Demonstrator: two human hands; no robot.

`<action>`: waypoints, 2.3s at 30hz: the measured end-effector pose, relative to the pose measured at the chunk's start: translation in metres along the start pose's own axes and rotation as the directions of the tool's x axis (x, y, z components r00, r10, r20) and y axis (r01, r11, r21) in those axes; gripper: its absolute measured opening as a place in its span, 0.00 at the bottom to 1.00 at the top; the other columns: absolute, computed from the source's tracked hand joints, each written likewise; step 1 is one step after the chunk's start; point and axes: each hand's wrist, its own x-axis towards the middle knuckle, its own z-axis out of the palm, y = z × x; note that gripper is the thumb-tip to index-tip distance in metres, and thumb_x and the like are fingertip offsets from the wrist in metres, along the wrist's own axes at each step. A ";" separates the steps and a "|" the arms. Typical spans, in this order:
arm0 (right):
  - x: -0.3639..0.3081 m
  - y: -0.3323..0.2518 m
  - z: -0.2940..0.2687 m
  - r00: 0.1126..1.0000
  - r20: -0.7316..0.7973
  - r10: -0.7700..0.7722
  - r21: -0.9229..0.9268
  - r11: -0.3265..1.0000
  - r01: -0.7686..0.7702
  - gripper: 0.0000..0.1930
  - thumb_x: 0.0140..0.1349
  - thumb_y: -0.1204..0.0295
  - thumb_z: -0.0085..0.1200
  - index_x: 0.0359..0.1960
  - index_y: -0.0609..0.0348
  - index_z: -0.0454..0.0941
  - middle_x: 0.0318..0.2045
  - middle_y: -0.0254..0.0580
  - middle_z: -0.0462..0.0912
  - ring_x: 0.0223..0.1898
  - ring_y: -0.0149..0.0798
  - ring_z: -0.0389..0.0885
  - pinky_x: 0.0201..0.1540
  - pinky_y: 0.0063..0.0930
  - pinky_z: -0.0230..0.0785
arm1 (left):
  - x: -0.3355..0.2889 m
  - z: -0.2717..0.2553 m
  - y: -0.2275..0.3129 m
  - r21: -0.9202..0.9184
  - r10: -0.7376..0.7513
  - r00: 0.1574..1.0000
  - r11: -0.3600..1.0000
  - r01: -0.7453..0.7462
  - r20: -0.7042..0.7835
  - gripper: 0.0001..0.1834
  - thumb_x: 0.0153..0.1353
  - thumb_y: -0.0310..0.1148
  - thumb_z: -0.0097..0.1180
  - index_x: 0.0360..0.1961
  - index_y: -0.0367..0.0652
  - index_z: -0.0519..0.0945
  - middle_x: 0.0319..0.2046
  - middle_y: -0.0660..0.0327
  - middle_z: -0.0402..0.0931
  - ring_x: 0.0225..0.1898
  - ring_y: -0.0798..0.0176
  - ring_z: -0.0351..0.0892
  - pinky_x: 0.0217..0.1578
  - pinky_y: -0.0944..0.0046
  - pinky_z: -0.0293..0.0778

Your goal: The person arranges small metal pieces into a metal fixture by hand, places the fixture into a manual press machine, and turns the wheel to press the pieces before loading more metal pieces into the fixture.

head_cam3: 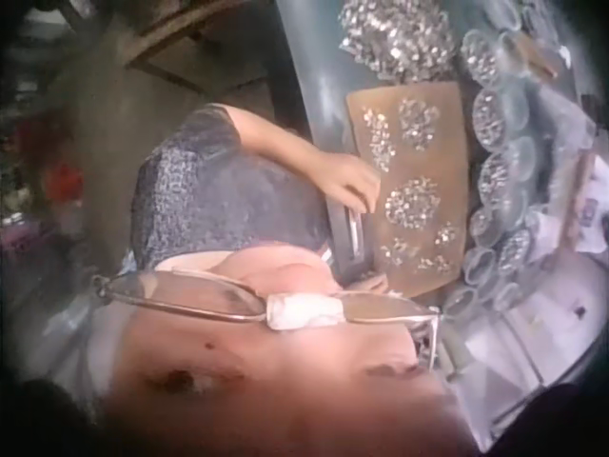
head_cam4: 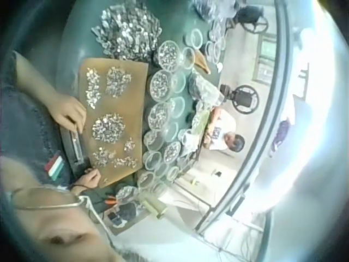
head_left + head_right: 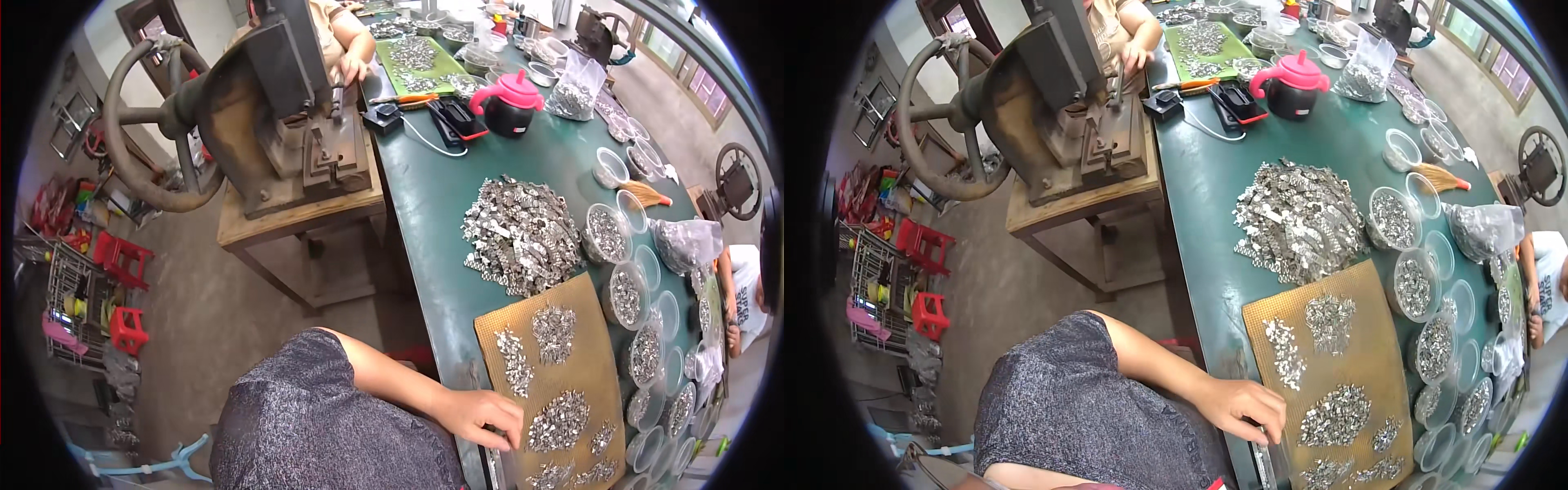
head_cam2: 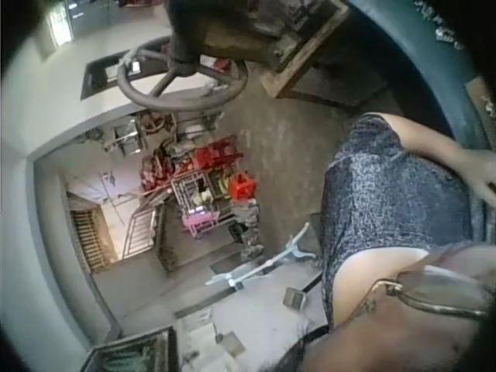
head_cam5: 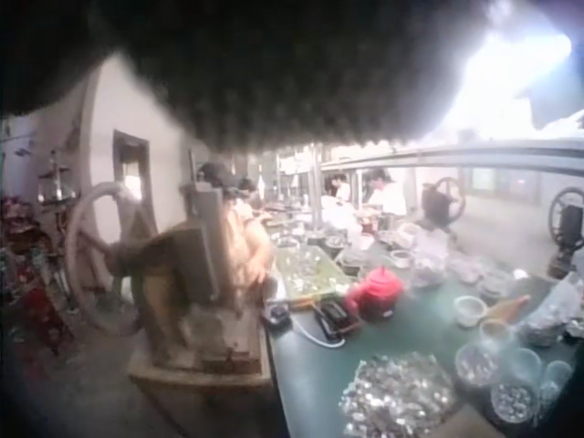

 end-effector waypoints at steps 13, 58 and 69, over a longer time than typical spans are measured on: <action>-0.014 -0.004 -0.004 0.999 0.041 0.033 -0.083 0.996 -0.029 0.16 0.76 0.62 0.49 0.38 0.62 0.79 0.27 0.39 0.80 0.26 0.32 0.75 0.28 0.27 0.69 | 0.078 -0.146 0.123 0.520 0.597 0.765 0.746 -0.417 -0.242 0.20 0.68 0.28 0.59 0.57 0.28 0.76 0.36 0.49 0.83 0.41 0.53 0.83 0.44 0.53 0.82; 0.004 0.004 0.010 1.000 0.009 0.023 -0.056 0.998 -0.022 0.16 0.75 0.63 0.51 0.42 0.66 0.81 0.29 0.40 0.83 0.29 0.33 0.79 0.36 0.28 0.75 | 0.101 -0.140 0.170 0.132 0.490 0.871 0.866 -0.482 -0.041 0.29 0.74 0.49 0.52 0.66 0.39 0.68 0.56 0.38 0.76 0.53 0.36 0.79 0.50 0.50 0.82; 0.014 -0.001 0.007 0.997 0.014 -0.071 -0.005 0.997 0.071 0.13 0.75 0.67 0.50 0.40 0.66 0.81 0.28 0.38 0.82 0.28 0.31 0.78 0.35 0.26 0.73 | 0.123 -0.154 0.170 0.120 0.485 0.873 0.871 -0.476 -0.061 0.32 0.74 0.51 0.52 0.68 0.38 0.66 0.58 0.37 0.75 0.55 0.36 0.79 0.50 0.51 0.82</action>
